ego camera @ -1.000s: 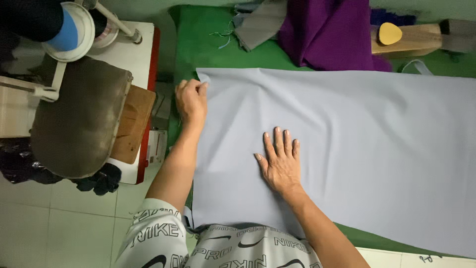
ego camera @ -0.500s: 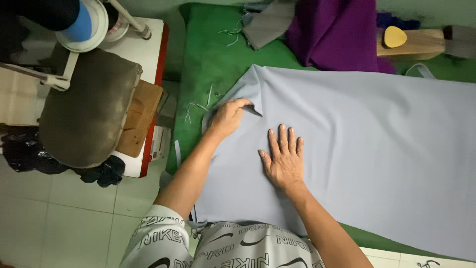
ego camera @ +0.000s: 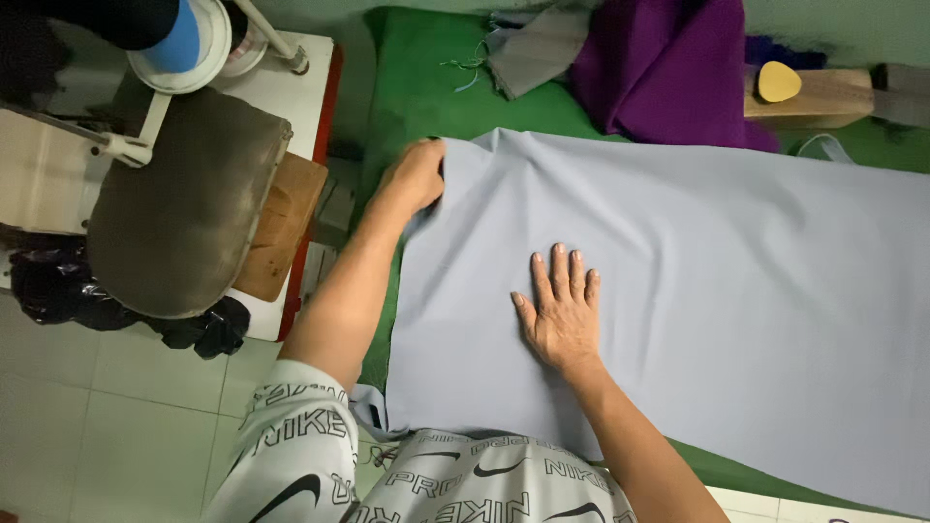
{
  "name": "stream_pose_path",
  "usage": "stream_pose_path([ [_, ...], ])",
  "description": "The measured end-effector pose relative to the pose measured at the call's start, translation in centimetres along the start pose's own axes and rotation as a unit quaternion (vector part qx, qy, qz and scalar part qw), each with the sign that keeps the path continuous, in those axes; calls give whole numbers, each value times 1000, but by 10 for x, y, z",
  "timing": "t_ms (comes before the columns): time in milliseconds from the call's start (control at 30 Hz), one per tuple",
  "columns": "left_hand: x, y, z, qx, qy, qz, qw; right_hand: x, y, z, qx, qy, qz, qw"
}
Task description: The person uses a yellow chalk-like tool to mark lines on a purple pattern piece placed on a green table. They then remove the pattern and lay out a large piece of light gray fabric, smoothing and folding it in preparation for cutting.
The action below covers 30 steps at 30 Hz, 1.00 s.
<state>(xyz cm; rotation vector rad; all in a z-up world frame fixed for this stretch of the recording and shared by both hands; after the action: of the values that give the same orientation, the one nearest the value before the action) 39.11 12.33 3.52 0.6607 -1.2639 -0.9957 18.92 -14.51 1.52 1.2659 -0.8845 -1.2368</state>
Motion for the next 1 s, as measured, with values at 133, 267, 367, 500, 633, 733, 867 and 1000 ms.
stream_pose_path([
  [133, -3, -14, 21, 38, 191, -11, 981, 2, -2, -1, -6, -4, -9, 1000],
  [267, 8, -30, 47, 74, 211, 2, 975, 1, 2, -1, -5, 2, -9, 1000],
  [367, 24, -53, 54, 257, 200, 70, 943, 0, 5, 0, -4, 2, -8, 1000],
  [500, 33, -62, 55, 306, 202, 78, 927, 1, 4, 0, -13, -5, -17, 1000],
  [633, 24, -44, 47, 332, 199, 165, 907, 0, 2, -1, 10, -2, -21, 1000],
  [733, 8, -25, 31, 308, 225, 240, 893, 2, 2, 1, 15, -1, -18, 1000],
  [867, 1, -25, 19, 267, 261, 352, 858, 2, -3, 1, 28, 3, -10, 1000],
  [1000, 2, -36, 19, 238, 267, 352, 865, 3, -4, 0, 35, 8, -8, 999],
])
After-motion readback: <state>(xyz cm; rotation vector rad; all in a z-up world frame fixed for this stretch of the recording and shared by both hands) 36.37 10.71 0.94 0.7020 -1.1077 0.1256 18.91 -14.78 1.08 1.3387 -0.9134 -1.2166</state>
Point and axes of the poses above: each hand's wrist, its own z-axis away from the middle knuckle, its own y-axis out of the back of the hand, x = y × z, the point moved 1 cm from there along -z, towards the middle knuckle, and after that the axes turned 5 degrees about x, right-handed, at the moved point
